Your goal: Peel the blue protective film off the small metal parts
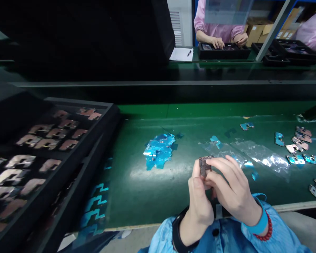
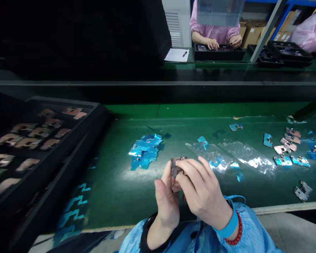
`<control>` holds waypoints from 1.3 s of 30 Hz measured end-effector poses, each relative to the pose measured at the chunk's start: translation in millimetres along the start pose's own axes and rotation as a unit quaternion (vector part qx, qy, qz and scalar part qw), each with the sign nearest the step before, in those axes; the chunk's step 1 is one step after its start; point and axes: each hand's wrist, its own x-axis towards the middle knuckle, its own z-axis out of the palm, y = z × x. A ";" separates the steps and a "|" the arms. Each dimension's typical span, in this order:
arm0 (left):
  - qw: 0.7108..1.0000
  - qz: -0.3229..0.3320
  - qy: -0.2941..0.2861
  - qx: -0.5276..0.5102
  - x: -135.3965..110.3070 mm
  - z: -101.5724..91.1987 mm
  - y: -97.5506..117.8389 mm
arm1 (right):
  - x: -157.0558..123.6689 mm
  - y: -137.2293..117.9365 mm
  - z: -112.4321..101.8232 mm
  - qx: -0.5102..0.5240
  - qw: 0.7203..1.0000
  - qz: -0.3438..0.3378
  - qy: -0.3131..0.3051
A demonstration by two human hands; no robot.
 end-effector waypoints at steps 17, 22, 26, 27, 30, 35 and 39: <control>0.997 0.000 -0.076 -0.002 11.0 6.2 11.7 | -9.2 4.9 2.5 0.173 0.982 0.076 -0.004; 0.997 0.013 -0.072 -0.004 13.7 6.5 10.6 | -15.6 6.1 3.1 0.195 0.976 0.099 -0.002; 0.998 -0.011 -0.055 -0.025 17.2 7.0 10.8 | -19.5 7.6 2.5 0.211 0.971 0.112 0.009; 0.998 -0.016 -0.051 -0.033 17.8 6.9 11.0 | -20.4 7.8 2.1 0.214 0.970 0.116 0.012; 0.998 -0.015 -0.043 -0.034 19.9 6.2 10.8 | -22.9 6.5 1.7 0.224 0.966 0.125 0.017; 1.000 0.006 -0.019 0.003 30.4 0.6 9.7 | -29.9 3.3 7.8 0.269 0.945 0.182 0.038; 1.000 0.016 0.010 -0.004 46.2 -15.5 10.1 | -44.6 27.1 14.6 0.289 0.892 0.340 0.077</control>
